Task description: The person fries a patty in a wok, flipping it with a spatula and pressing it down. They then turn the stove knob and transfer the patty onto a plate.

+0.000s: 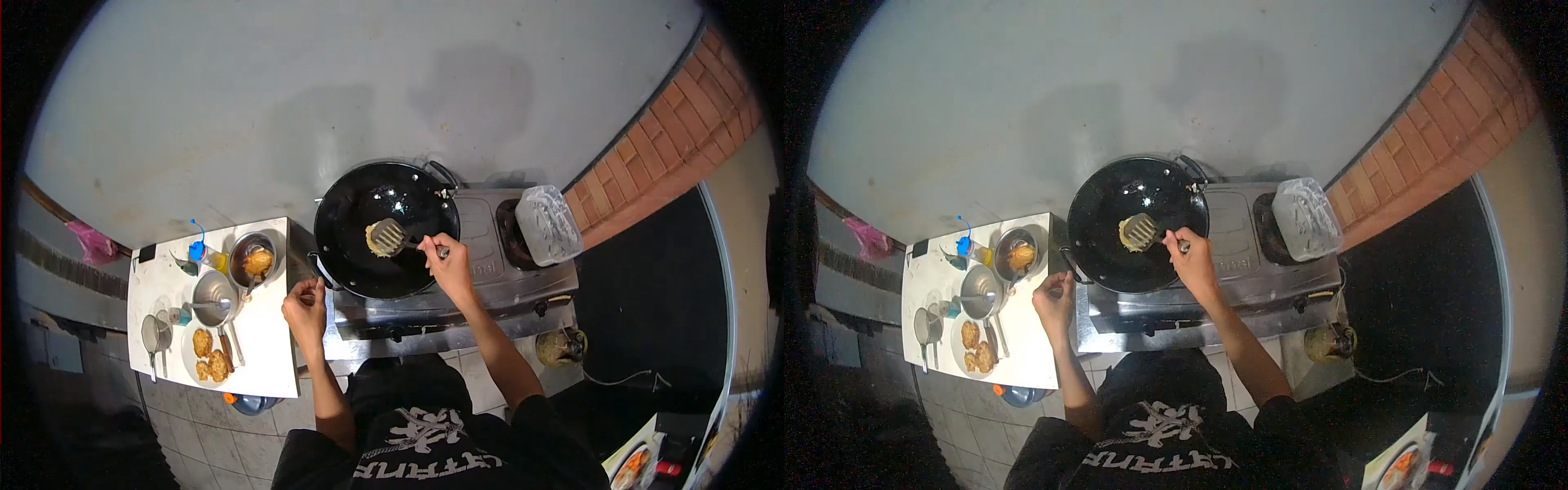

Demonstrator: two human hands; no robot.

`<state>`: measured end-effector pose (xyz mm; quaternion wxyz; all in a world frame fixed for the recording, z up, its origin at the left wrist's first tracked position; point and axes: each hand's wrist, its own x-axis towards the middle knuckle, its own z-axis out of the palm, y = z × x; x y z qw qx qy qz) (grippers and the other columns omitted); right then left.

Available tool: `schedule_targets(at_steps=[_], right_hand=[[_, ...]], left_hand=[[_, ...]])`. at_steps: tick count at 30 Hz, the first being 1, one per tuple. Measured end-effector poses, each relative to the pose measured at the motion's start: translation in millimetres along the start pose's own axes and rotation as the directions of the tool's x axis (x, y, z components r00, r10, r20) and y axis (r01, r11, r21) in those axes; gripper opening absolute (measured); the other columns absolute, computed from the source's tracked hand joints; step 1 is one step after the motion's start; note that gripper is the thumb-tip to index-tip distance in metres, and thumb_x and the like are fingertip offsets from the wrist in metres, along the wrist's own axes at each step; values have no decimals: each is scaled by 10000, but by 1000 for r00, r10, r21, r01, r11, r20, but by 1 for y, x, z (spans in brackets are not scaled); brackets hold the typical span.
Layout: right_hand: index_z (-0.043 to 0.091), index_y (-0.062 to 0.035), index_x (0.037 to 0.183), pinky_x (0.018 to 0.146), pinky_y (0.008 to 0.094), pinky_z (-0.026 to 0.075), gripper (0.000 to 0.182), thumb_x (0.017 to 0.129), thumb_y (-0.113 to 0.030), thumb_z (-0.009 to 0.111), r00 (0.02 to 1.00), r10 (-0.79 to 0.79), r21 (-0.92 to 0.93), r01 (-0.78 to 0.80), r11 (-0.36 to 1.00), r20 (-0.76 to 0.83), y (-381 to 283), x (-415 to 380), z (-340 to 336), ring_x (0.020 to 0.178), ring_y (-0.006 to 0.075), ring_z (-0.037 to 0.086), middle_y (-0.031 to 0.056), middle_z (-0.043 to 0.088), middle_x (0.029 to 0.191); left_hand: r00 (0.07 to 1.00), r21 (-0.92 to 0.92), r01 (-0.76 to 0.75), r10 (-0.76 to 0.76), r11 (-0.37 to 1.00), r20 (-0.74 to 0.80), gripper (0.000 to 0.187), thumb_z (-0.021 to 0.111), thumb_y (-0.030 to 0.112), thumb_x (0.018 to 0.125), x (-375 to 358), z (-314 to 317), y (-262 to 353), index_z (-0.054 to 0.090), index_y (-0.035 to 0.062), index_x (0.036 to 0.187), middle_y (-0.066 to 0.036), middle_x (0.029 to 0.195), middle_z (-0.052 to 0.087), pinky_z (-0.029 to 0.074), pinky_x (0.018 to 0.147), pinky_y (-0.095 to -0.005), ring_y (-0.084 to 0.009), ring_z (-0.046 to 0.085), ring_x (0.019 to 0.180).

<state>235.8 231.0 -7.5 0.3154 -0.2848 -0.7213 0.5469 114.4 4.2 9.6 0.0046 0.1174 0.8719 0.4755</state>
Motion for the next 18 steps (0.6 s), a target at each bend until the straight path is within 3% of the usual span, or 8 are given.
schedule_targets(at_steps=[3,7,8,13,15,17,18], right_hand=[[619,7,781,436,238,427,225,906,-178,648,996,30,13,-31,999,79,-11,8,-6,494,66,557,20,570,553],[612,11,812,425,226,405,159,887,-117,670,989,-63,132,45,990,136,-28,27,-13,503,54,549,12,591,598],[605,17,828,437,221,408,144,888,-99,664,979,-93,132,69,989,181,-33,34,-19,512,51,548,11,598,620],[591,17,828,464,237,418,130,880,-82,659,948,-99,46,89,995,304,-48,61,-40,524,58,544,49,588,606],[599,19,881,480,203,406,80,916,-53,606,900,-216,-48,253,966,379,-44,66,-46,553,40,509,-15,549,652],[585,30,876,484,210,388,79,908,-40,607,888,-251,-46,290,956,385,-50,63,-51,550,39,488,0,528,631],[576,29,867,484,251,391,91,887,-45,625,887,-246,-91,304,948,391,-57,62,-54,523,93,508,54,541,618]], left_hand=[[998,-11,64,-64,998,-4,256,720,213,825,-8,1,0,701,-36,882,-104,693,671,489,666,-299,-158,625,640],[990,3,140,-140,990,19,276,727,221,821,-16,-7,6,707,-42,904,-116,725,678,492,711,-314,-164,629,696],[997,-21,73,-73,997,-16,228,730,148,820,-18,-4,-4,687,-65,887,-98,677,650,475,575,-260,-111,578,585],[994,-58,108,-107,992,12,250,722,178,841,-31,-5,-7,689,-61,909,-67,703,646,467,580,-247,-94,559,610],[989,-110,147,-146,983,20,256,722,186,846,-41,-8,1,689,-59,912,-43,679,619,451,562,-235,-83,535,594],[988,-81,157,-157,984,3,253,722,185,847,-50,-10,2,689,-51,930,-22,677,595,435,549,-226,-70,508,578],[985,-113,171,-170,979,22,251,722,185,848,-54,-9,-4,688,-46,941,-19,690,598,431,546,-224,-68,506,582]])
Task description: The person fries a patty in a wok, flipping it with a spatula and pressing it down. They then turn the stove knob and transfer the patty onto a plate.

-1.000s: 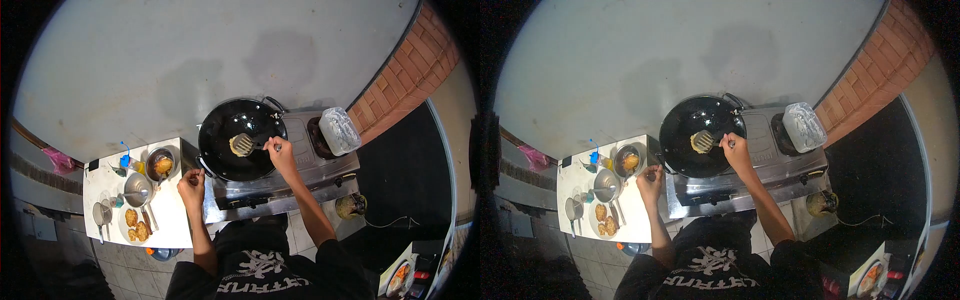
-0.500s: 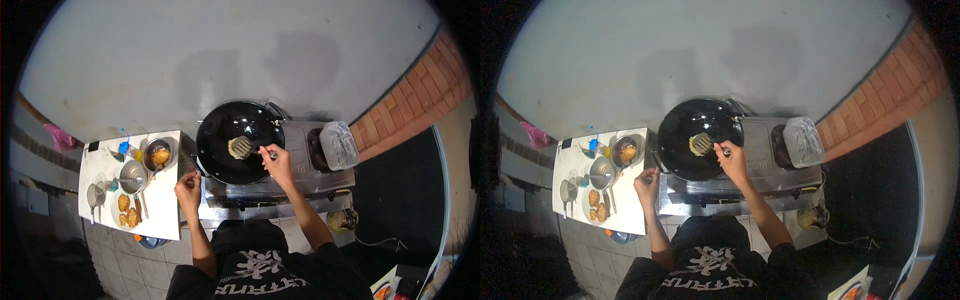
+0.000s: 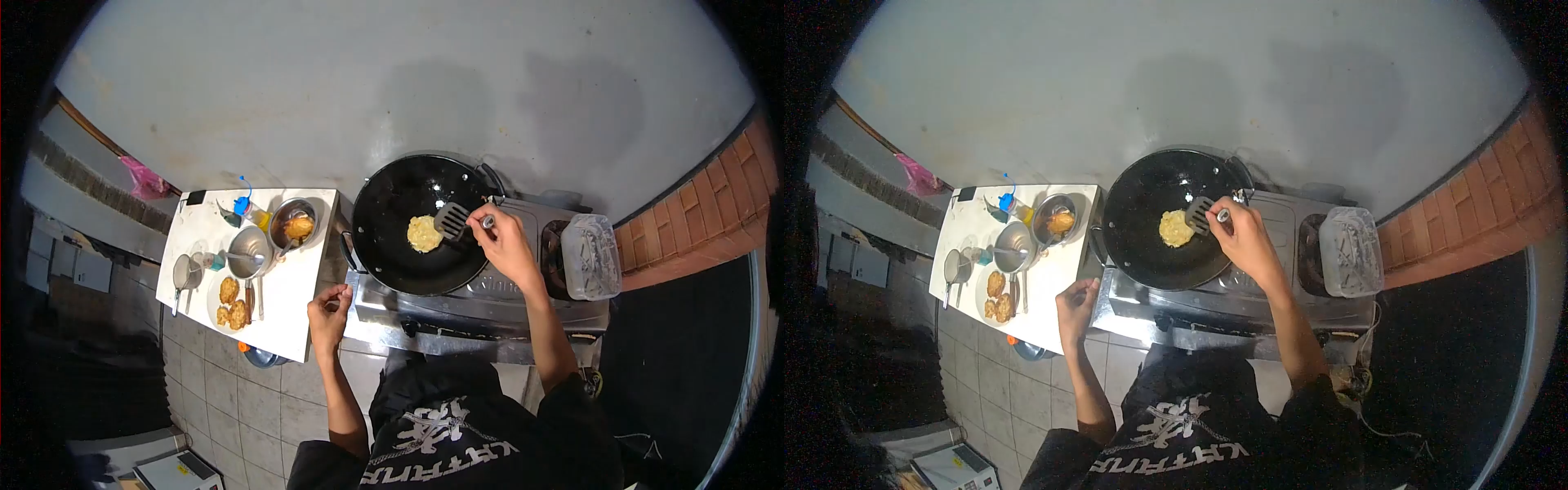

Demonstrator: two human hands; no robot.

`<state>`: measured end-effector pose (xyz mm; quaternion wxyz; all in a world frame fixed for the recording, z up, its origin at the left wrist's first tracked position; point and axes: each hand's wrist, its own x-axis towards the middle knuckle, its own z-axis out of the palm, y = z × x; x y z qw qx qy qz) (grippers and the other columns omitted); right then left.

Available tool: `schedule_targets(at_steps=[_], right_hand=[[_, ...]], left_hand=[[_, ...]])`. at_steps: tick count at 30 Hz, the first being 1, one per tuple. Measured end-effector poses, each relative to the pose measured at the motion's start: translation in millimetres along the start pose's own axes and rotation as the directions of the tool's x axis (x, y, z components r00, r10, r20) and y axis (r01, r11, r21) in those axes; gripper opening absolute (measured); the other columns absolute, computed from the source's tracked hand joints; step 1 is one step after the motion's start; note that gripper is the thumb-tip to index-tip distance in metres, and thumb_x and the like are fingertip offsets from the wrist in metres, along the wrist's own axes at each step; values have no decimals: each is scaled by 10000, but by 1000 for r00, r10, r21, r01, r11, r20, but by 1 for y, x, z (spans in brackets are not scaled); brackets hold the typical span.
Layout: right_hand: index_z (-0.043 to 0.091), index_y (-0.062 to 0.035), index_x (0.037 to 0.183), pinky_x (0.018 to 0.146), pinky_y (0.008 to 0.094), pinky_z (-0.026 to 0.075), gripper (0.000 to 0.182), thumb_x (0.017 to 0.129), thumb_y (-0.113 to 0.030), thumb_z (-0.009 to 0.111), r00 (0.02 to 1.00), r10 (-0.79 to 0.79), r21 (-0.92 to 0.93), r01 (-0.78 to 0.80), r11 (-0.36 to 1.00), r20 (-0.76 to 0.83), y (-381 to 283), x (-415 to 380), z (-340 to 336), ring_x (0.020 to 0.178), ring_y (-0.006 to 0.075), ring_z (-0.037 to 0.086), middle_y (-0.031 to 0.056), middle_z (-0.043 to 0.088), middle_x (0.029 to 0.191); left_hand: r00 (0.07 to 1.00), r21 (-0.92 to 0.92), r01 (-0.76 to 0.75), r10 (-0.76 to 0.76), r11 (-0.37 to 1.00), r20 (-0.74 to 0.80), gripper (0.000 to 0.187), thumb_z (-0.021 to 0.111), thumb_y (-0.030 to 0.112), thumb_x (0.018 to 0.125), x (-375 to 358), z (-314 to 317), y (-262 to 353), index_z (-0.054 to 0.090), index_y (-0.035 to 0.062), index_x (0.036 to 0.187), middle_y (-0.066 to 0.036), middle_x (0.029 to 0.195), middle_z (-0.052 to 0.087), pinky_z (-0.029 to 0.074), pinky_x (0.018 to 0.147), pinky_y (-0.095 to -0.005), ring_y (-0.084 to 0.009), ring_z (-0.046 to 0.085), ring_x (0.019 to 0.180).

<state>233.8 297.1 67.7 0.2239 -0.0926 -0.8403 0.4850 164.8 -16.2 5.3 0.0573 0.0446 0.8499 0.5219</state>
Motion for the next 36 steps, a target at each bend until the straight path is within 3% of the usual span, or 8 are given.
schedule_targets(at_steps=[3,5,9,13,21,27,29,36], right_hand=[[561,27,867,485,300,384,108,871,-53,633,999,-37,3,37,999,-8,6,-4,3,484,152,500,110,542,604],[574,33,878,468,226,382,87,897,-41,615,998,-70,-28,70,997,8,6,-5,3,527,51,489,35,526,614],[583,21,870,482,279,379,108,893,-76,623,1000,16,141,-15,990,-5,31,-10,22,505,92,489,65,538,584],[594,8,903,481,206,405,106,951,-77,551,999,38,189,-35,981,-12,48,-22,31,556,50,519,2,543,634],[597,4,901,483,228,366,73,923,-64,579,999,6,233,2,972,-35,63,-31,43,539,42,490,7,555,627],[582,1,892,480,224,344,65,918,-58,587,1000,-11,143,9,990,6,62,-35,46,561,29,469,15,572,663],[553,1,903,486,225,365,65,920,-53,586,999,-44,164,46,985,-15,60,-35,49,565,41,483,40,620,715],[503,5,941,506,230,427,68,939,-41,553,997,-53,157,43,987,56,51,-37,46,580,72,521,85,658,836]], left_hand=[[1000,-35,-4,4,999,-8,244,716,183,851,-11,5,-8,689,-32,962,-11,722,596,412,532,-213,-59,495,594],[998,-51,-60,60,997,-16,241,712,176,852,-15,10,-7,687,-39,958,-8,718,592,399,524,-203,-53,496,604],[999,-79,-30,31,996,16,231,710,169,852,-26,20,-5,687,-41,946,4,683,578,396,536,-199,-46,492,606],[980,36,-162,157,986,120,222,691,192,864,-41,31,-29,699,-25,906,-71,704,656,459,573,-260,-112,582,610],[928,87,85,-111,993,355,324,729,270,821,-74,58,-78,680,-19,959,-142,807,704,524,617,-318,-209,689,701],[954,-14,141,-132,990,268,315,734,222,817,-94,86,-87,651,-9,1013,-142,811,697,523,640,-317,-213,692,722],[987,-21,26,-22,999,160,304,730,182,814,-103,95,-90,641,-13,1030,-147,830,696,525,639,-317,-222,692,743],[1000,-162,-1,5,987,23,291,701,121,822,-127,119,-102,620,-16,1065,-183,942,670,538,646,-341,-277,680,838]])
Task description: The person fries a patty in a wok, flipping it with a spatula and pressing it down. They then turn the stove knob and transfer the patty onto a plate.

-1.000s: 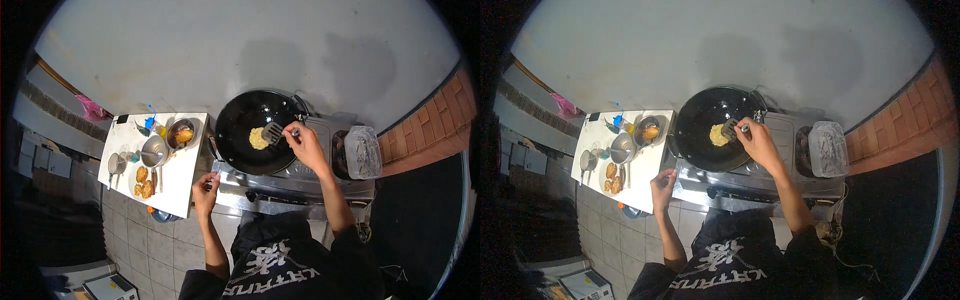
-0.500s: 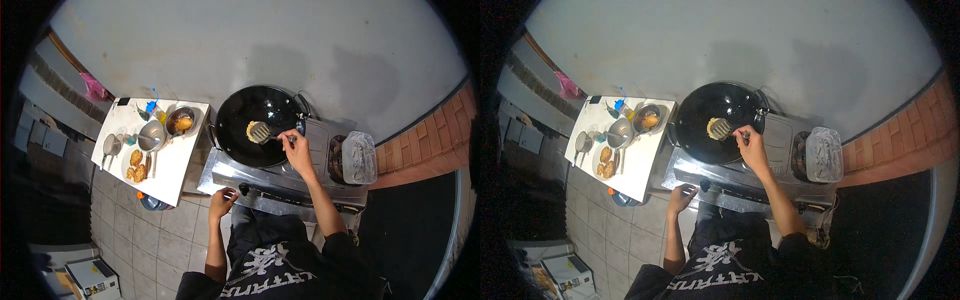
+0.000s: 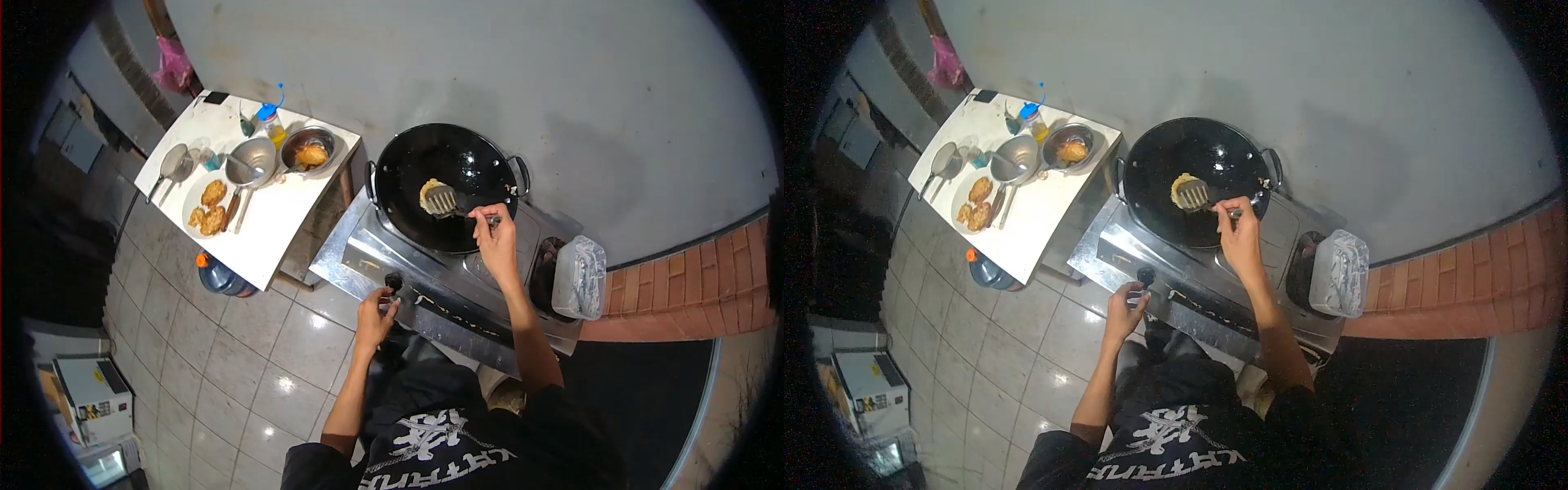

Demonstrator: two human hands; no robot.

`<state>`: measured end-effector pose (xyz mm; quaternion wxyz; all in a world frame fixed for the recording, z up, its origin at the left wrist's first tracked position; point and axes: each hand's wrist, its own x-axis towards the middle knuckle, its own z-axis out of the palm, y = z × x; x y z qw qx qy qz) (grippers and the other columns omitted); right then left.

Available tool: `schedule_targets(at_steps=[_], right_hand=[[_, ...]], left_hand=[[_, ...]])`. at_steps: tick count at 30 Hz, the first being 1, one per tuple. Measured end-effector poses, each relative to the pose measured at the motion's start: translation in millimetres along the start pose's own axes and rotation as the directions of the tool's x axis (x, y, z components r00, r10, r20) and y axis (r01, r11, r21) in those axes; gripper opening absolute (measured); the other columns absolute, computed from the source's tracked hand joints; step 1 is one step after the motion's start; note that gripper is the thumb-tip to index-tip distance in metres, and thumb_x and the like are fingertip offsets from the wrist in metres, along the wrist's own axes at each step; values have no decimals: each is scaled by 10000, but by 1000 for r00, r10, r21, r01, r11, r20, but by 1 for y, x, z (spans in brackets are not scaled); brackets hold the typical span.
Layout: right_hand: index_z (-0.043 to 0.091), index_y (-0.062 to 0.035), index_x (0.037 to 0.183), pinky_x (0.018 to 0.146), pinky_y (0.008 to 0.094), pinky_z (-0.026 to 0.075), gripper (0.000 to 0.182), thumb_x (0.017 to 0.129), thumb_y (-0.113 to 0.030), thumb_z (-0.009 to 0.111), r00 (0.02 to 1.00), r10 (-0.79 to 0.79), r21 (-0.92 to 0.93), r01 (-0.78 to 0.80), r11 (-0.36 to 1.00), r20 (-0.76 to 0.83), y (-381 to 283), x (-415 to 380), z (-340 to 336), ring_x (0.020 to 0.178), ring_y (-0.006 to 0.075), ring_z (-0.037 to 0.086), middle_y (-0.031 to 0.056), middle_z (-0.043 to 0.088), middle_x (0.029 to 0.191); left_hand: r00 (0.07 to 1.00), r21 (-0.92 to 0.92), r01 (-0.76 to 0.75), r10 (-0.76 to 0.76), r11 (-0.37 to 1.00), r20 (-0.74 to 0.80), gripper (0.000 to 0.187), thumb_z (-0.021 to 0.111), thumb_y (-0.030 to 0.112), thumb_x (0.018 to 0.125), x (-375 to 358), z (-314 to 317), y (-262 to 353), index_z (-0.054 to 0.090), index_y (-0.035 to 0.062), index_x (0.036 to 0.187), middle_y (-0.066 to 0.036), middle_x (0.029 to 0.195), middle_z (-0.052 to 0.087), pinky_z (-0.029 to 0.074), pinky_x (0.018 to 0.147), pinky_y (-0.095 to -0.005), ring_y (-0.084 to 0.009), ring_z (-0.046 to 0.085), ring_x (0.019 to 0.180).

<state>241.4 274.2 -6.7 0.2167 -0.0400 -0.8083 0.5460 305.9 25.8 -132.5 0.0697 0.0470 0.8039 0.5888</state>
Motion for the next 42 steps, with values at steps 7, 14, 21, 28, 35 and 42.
schedule_targets(at_steps=[7,14,21,28,35,42], right_hand=[[493,-8,951,472,206,425,73,953,-62,542,1000,21,59,-22,998,13,3,8,-12,570,61,527,105,661,904],[514,-6,938,402,214,387,129,978,-129,516,999,-11,-31,13,999,44,-16,-1,-10,488,81,500,132,662,932],[520,-7,889,394,213,370,255,990,-241,515,997,-10,-160,21,987,72,-30,1,-12,473,92,469,160,673,942],[520,-2,875,414,220,377,294,984,-275,526,996,-25,-258,45,965,83,-40,-2,-4,483,91,455,172,664,951],[499,14,934,390,217,391,298,988,-279,514,995,-46,-274,68,959,85,-36,1,-4,476,95,486,181,664,939],[501,5,912,388,219,397,296,991,-280,509,995,-55,-287,77,955,84,-34,0,-7,479,103,500,192,663,942]], left_hand=[[998,-93,50,-53,994,-23,263,668,92,831,-37,0,-5,614,-10,1067,-191,1002,639,514,717,-387,-318,647,896],[984,-85,14,-29,996,-176,257,658,92,833,-58,0,-11,610,-13,1063,-191,1018,616,498,743,-386,-340,625,898],[925,-128,-98,43,987,-378,262,630,107,862,-22,13,-20,600,6,1103,-159,1026,602,485,781,-377,-348,600,926],[910,-103,-168,114,980,-399,219,655,107,849,1,32,-28,619,-6,1034,-145,939,628,489,730,-391,-341,612,855],[868,-110,-176,101,978,-486,159,678,75,816,9,38,-26,638,-27,932,-144,800,613,483,621,-385,-328,609,704],[836,-112,-165,78,980,-544,150,688,66,804,9,43,-25,643,-40,900,-142,745,595,478,603,-390,-310,603,652]])
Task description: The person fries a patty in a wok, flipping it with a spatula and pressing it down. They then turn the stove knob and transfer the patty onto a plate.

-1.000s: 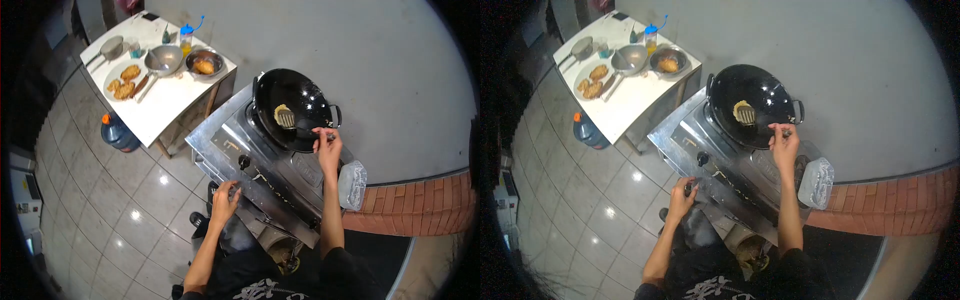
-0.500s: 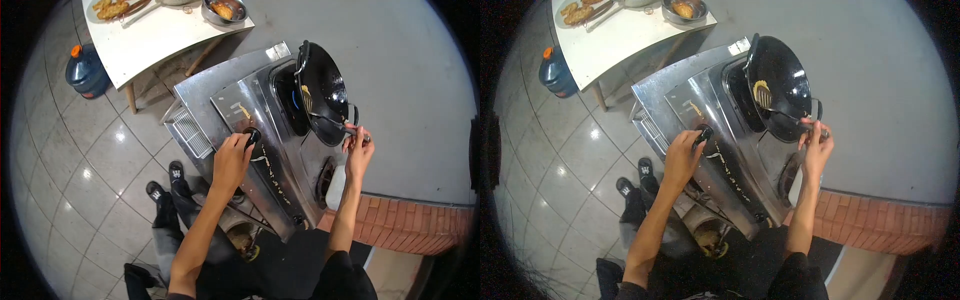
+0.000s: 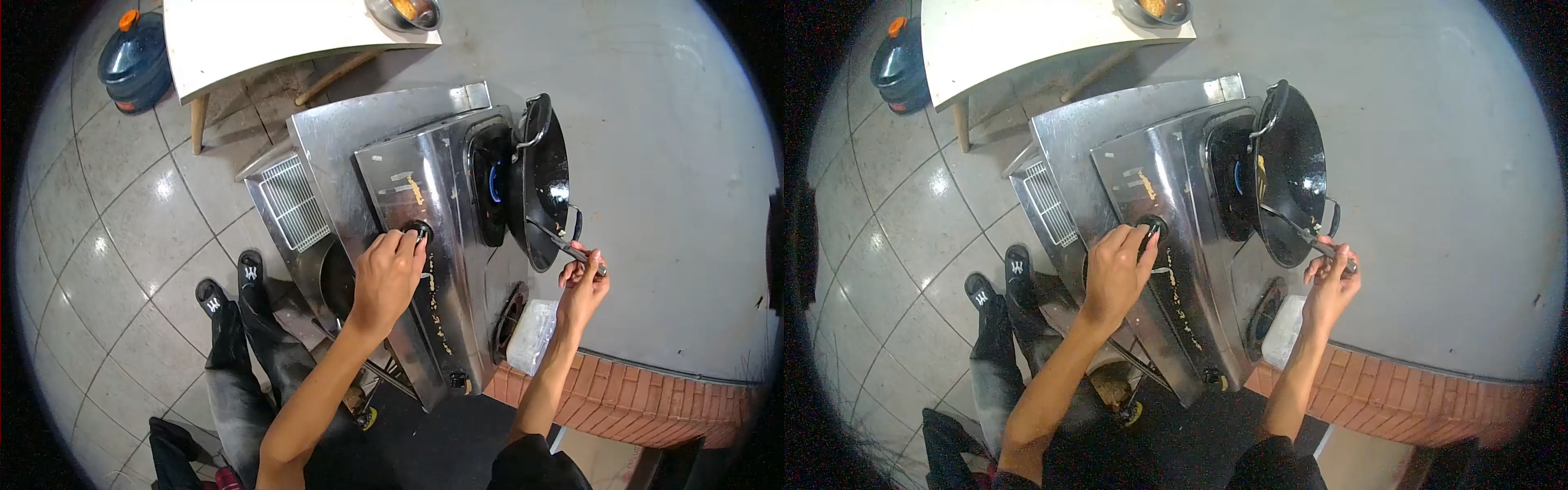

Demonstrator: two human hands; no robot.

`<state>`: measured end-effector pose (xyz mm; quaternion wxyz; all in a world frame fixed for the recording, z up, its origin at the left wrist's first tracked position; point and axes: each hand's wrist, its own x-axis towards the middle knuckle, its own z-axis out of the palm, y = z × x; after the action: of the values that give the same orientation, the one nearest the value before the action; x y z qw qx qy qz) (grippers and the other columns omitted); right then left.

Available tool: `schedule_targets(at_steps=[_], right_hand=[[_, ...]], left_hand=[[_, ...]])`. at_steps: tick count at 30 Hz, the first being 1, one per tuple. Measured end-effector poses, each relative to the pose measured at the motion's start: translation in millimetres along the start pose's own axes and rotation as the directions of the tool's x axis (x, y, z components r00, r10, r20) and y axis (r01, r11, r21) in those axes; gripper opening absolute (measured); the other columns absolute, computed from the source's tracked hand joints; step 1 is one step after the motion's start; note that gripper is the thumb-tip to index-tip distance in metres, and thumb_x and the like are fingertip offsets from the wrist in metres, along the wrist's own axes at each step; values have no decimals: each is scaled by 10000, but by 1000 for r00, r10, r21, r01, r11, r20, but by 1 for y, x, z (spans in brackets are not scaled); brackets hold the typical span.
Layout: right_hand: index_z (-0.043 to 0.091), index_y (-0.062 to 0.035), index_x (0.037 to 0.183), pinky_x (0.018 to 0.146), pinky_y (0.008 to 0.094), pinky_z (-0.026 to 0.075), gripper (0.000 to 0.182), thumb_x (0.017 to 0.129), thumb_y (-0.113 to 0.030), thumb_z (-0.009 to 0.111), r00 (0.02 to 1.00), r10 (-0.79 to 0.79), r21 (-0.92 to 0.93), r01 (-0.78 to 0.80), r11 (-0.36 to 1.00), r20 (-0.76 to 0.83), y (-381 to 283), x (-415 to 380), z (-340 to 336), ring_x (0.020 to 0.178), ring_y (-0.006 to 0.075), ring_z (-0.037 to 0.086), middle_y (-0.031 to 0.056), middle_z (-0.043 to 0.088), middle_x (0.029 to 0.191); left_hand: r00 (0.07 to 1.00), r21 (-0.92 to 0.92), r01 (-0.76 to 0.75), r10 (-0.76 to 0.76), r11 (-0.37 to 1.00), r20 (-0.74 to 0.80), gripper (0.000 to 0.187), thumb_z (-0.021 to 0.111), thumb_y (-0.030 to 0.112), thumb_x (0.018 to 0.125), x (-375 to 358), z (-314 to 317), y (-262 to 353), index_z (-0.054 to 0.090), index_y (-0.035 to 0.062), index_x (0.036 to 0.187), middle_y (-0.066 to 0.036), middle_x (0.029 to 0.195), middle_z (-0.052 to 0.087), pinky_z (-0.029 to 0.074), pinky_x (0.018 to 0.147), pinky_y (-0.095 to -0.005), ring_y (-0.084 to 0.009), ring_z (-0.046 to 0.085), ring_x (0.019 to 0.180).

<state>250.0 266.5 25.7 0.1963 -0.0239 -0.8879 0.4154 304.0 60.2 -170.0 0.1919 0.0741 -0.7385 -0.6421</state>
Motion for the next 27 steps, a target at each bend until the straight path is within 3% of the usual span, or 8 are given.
schedule_targets(at_steps=[12,22,27], right_hand=[[501,12,927,391,223,401,283,995,-262,500,1000,-2,-2,2,1000,-7,2,-3,0,484,106,504,193,661,959],[499,6,917,396,220,393,283,993,-266,504,1000,-9,-11,9,1000,-22,0,-4,3,481,105,499,191,662,951],[495,3,914,396,222,394,273,994,-258,504,1000,-1,0,1,1000,-22,1,-4,1,479,109,502,194,662,950]], left_hand=[[1000,-60,-14,15,998,9,174,658,8,805,-3,0,0,634,-52,967,-144,863,613,484,671,-389,-316,602,757],[999,-63,-41,41,997,7,190,654,0,801,-4,0,-1,634,-50,984,-145,865,604,476,674,-386,-309,595,754],[992,-104,119,-121,988,-21,171,679,18,799,-6,4,2,650,-35,958,-144,794,621,492,602,-364,-285,634,679]])
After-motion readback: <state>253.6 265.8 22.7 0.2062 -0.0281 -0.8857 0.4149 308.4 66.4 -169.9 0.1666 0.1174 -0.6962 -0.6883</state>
